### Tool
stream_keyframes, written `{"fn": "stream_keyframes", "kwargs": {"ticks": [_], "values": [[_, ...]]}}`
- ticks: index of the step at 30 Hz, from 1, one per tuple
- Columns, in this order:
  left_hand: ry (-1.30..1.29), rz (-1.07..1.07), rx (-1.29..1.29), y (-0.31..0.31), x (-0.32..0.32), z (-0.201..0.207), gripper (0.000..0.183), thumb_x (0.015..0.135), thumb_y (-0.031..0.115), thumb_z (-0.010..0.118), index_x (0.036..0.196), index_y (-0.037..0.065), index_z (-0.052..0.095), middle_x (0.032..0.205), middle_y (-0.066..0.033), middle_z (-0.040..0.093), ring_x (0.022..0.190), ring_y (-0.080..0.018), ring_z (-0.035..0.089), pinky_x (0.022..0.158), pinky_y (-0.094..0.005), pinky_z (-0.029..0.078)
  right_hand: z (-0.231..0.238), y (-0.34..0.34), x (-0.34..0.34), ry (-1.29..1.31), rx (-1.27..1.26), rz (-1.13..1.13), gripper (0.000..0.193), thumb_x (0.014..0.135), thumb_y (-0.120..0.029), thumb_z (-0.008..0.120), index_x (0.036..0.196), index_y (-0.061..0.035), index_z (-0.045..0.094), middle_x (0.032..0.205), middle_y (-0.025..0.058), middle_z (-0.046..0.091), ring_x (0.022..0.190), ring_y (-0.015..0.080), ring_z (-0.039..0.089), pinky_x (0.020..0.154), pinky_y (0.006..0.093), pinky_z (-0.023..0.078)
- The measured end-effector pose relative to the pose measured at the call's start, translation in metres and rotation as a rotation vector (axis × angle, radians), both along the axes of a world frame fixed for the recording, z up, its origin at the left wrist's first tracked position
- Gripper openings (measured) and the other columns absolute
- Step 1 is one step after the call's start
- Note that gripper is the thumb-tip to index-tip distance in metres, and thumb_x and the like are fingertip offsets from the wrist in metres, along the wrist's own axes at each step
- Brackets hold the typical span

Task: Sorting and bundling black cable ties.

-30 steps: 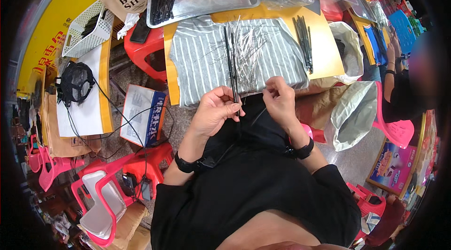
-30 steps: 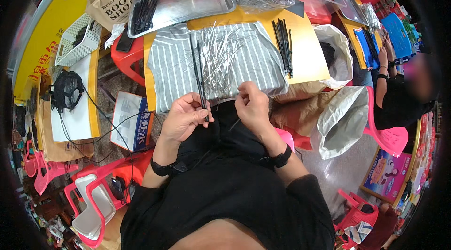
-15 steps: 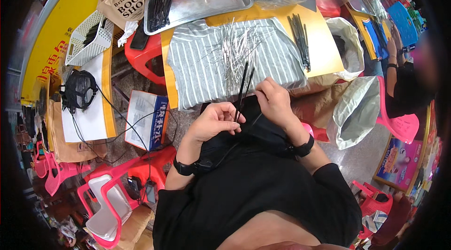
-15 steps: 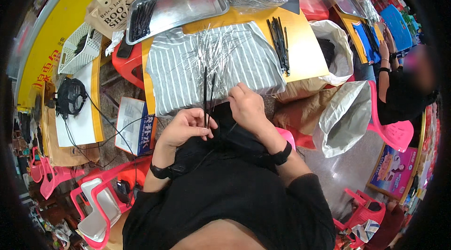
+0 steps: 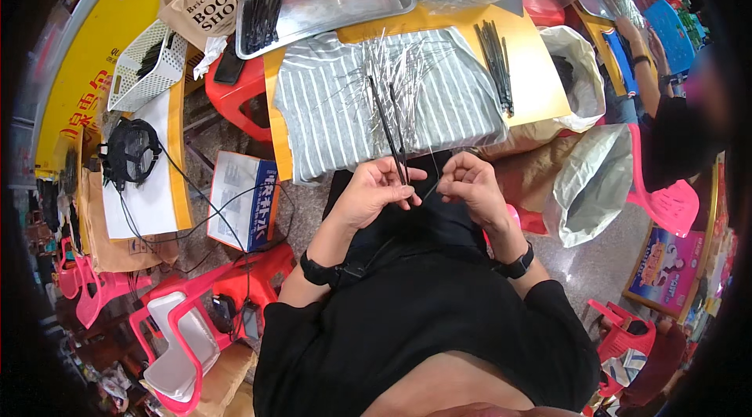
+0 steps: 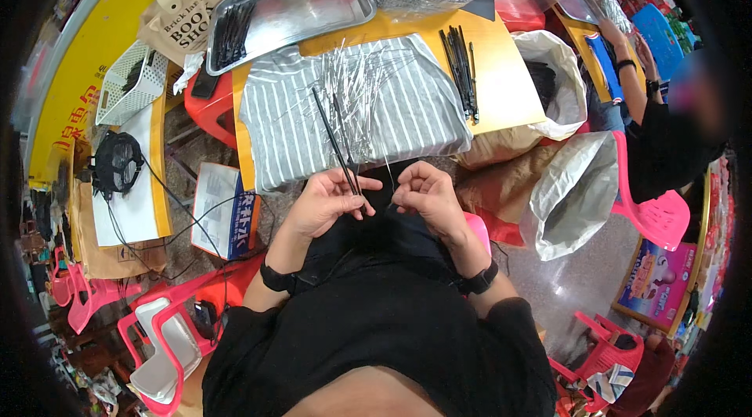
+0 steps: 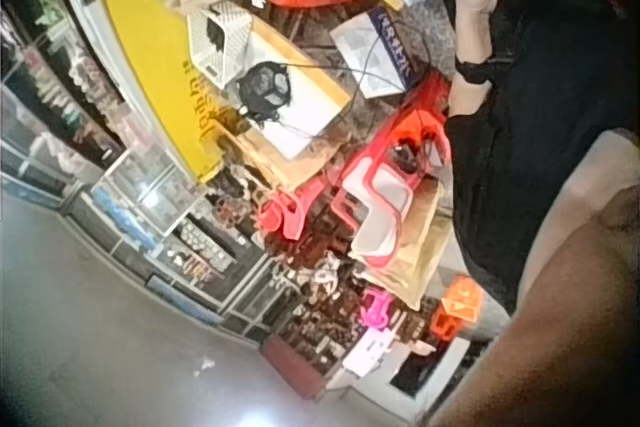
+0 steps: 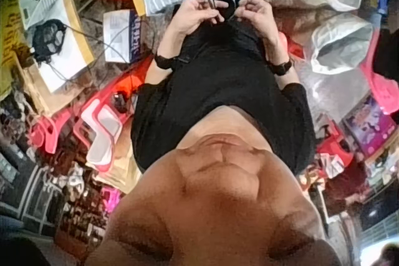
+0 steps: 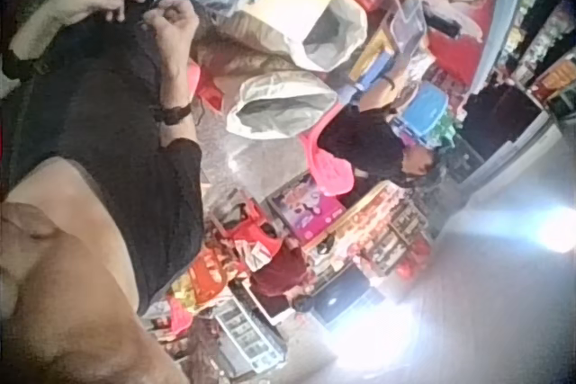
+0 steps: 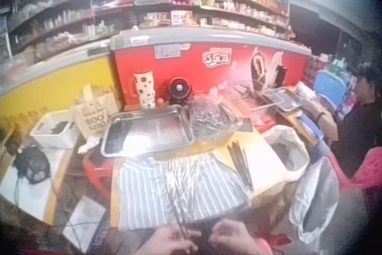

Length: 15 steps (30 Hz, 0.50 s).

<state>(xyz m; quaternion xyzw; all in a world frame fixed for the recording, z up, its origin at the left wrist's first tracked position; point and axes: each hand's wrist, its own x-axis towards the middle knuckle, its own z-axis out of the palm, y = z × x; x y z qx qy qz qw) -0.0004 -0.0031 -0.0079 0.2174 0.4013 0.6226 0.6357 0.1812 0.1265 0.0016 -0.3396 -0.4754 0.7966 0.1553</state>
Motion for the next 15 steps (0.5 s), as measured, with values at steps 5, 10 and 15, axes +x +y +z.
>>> {"fn": "stream_keyframes", "kwargs": {"ticks": [5,10,15], "values": [[0.056,-0.071,-0.041,-0.014,0.003,0.005,0.015,0.082,-0.003,0.064,0.096,-0.003,0.058,0.112,-0.0183,0.063,0.076,-0.0193,0.068,0.061,-0.0253,0.054,-0.006,-0.006,-0.003,0.055,-0.18,0.153,0.025,0.075,0.006,0.067,0.097,-0.0012,0.056,0.077,0.0067,0.065,0.063,0.0105,0.062,0.055,0.019,0.046],[0.101,-0.023,-0.035,-0.012,0.012,0.003,0.018,0.082,-0.002,0.063,0.1,-0.004,0.061,0.103,-0.0121,0.065,0.072,-0.0138,0.065,0.058,-0.0224,0.05,-0.009,-0.016,-0.003,0.065,-0.162,0.219,0.025,0.073,0.01,0.07,0.089,-0.0028,0.055,0.074,0.0051,0.065,0.067,0.0127,0.065,0.06,0.0236,0.053],[0.121,0.001,-0.016,-0.008,0.02,-0.001,0.015,0.08,-0.002,0.066,0.095,-0.003,0.066,0.093,-0.0075,0.065,0.07,-0.0114,0.064,0.057,-0.0207,0.048,-0.005,-0.02,-0.006,0.111,-0.053,0.193,0.024,0.073,0.009,0.07,0.087,-0.0027,0.056,0.074,0.0055,0.065,0.069,0.0133,0.065,0.061,0.024,0.053]]}}
